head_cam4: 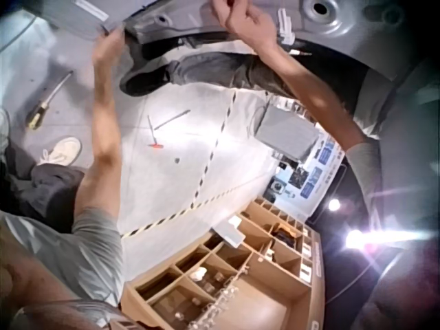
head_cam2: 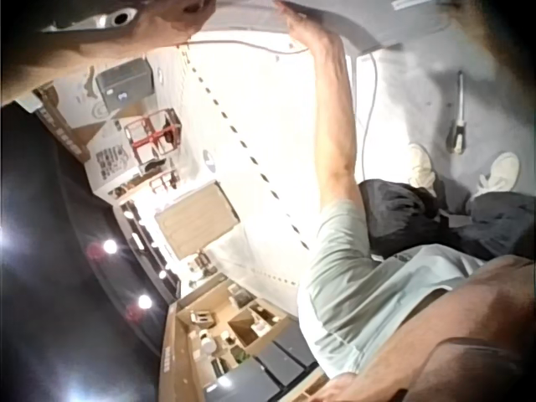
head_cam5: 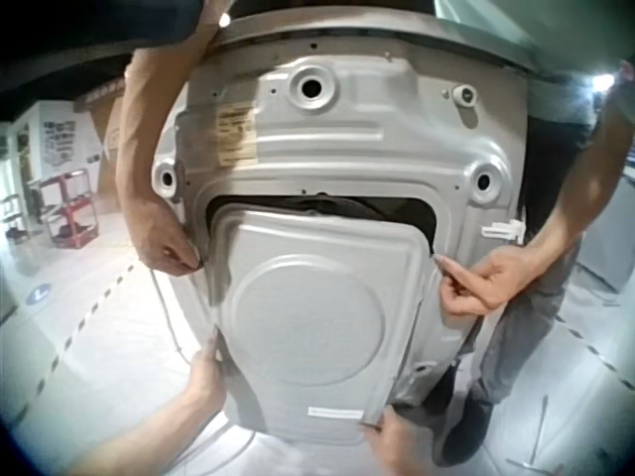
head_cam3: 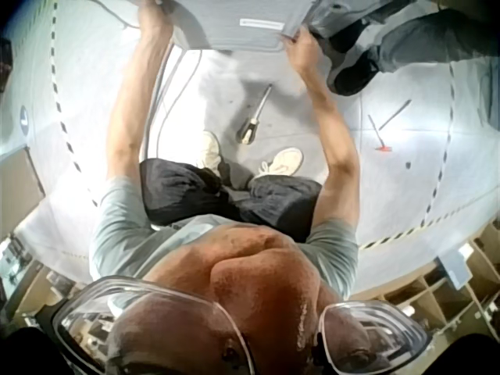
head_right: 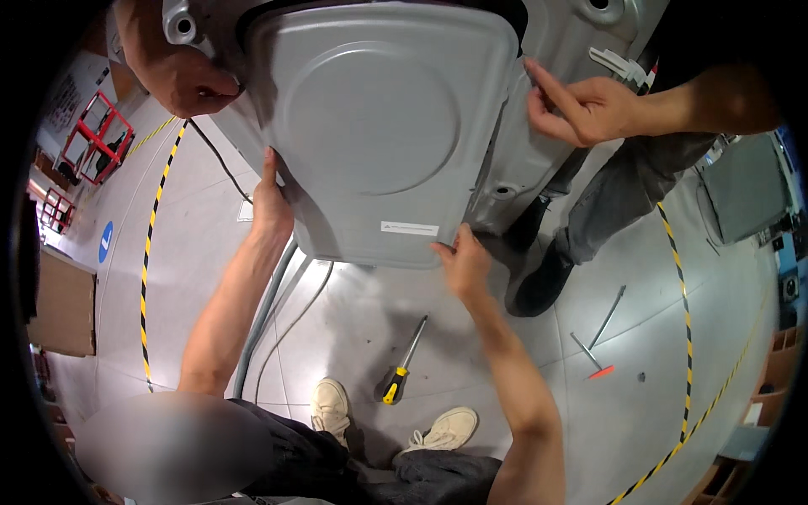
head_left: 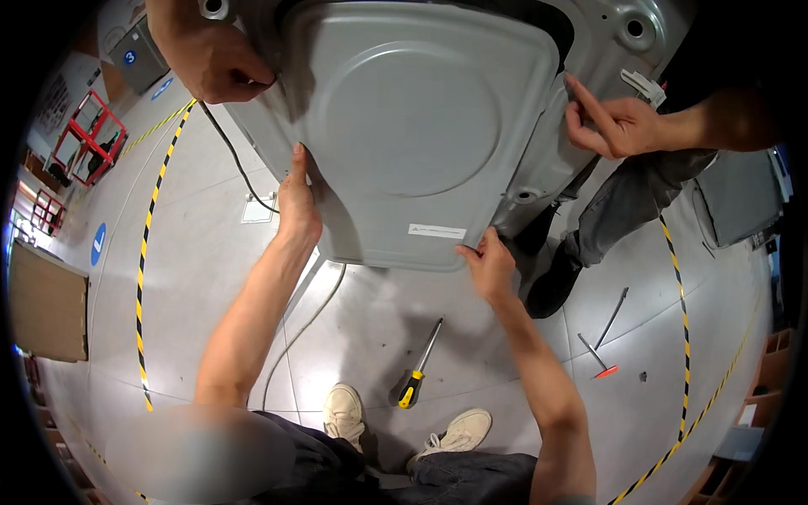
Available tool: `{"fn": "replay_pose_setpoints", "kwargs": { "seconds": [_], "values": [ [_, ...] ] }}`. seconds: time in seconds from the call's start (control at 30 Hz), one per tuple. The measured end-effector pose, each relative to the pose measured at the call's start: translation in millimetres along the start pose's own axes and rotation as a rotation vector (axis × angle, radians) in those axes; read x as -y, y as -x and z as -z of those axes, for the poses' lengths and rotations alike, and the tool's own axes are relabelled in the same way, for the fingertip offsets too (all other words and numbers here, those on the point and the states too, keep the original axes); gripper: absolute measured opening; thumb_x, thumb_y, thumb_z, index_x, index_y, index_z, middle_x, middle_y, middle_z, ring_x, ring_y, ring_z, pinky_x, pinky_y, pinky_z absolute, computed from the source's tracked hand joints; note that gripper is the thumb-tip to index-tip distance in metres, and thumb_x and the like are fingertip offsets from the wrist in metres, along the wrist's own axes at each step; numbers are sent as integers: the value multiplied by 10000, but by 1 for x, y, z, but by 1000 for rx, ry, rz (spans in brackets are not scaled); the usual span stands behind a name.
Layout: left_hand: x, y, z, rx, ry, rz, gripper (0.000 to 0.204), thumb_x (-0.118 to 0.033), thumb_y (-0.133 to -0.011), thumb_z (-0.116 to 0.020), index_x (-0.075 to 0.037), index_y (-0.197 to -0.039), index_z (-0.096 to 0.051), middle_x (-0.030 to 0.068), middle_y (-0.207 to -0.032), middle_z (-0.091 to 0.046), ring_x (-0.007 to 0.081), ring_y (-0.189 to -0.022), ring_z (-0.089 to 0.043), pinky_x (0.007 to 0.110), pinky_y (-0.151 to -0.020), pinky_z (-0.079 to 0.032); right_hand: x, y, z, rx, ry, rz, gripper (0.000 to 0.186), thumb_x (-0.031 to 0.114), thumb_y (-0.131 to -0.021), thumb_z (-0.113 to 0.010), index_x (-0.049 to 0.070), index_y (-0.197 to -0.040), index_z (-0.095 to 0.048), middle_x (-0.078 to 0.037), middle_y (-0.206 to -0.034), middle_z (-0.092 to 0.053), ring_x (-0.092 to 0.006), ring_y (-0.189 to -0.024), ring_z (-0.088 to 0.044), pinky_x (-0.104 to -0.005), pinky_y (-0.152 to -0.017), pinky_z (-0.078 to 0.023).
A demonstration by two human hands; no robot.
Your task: The person removes a screw from the back panel of a washing machine with a screwdriver, detaches the panel, then replaces it and tightens the screw.
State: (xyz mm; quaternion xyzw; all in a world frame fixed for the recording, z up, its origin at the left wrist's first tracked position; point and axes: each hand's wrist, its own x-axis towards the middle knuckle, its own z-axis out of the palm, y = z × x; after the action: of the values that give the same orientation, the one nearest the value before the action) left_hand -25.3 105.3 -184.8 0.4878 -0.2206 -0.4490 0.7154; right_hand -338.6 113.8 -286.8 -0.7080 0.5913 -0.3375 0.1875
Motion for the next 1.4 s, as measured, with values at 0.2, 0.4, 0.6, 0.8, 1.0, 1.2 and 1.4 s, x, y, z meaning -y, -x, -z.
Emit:
{"fn": "replay_pose_setpoints", "kwargs": {
  "seconds": [0.2,0.4,0.6,0.8,1.0,1.2,1.4],
  "values": [
    [2,2,0,54,24,-13,805,-558,-886,-581,43,-1385,-387,123,-1441,-392,260,-1328,-352,385,-1104,-288,-8,-2,3,12,-60,51,407,302,-765,-764,39,-824,-459,-126,-696,-577,-343,-674,-585,-423,-593,-441],
    [1,-4,-3,39,-32,25,812,-565,-890,-570,66,-1368,-387,133,-1406,-431,254,-1282,-411,383,-1072,-337,-10,-17,-5,-8,-83,40,388,269,-785,-747,14,-825,-457,-151,-696,-571,-381,-687,-575,-444,-604,-435],
    [2,-12,-5,26,-94,31,867,-589,-894,-543,99,-1384,-348,153,-1424,-411,259,-1297,-391,371,-1078,-314,-10,-36,-10,-34,-67,46,382,263,-780,-750,7,-827,-471,-167,-674,-572,-407,-679,-571,-465,-603,-435],
    [14,-27,3,85,-60,-16,901,-591,-898,-531,133,-1388,-312,173,-1439,-389,251,-1317,-364,363,-1096,-280,-13,-44,-15,-76,-53,48,381,260,-759,-771,11,-822,-489,-157,-670,-574,-390,-667,-578,-454,-598,-439],
    [19,-30,5,155,8,-58,879,-581,-908,-517,141,-1372,-327,170,-1433,-395,241,-1304,-382,353,-1092,-293,-19,-36,-12,-69,-129,60,355,222,-727,-795,1,-829,-536,-151,-681,-602,-352,-647,-593,-414,-589,-456],
    [26,-35,8,118,-9,-65,844,-573,-919,-504,144,-1342,-370,165,-1392,-444,237,-1270,-418,345,-1080,-307,-14,-44,-7,-8,-116,11,337,215,-722,-797,0,-843,-567,-153,-703,-631,-343,-643,-605,-412,-593,-461],
    [38,-26,13,78,-87,-63,862,-611,-911,-482,136,-1330,-389,153,-1368,-466,240,-1242,-434,342,-1067,-309,-21,-37,-16,-39,-128,25,331,239,-724,-798,9,-815,-578,-143,-678,-617,-343,-644,-601,-412,-599,-459]
  ]
}}
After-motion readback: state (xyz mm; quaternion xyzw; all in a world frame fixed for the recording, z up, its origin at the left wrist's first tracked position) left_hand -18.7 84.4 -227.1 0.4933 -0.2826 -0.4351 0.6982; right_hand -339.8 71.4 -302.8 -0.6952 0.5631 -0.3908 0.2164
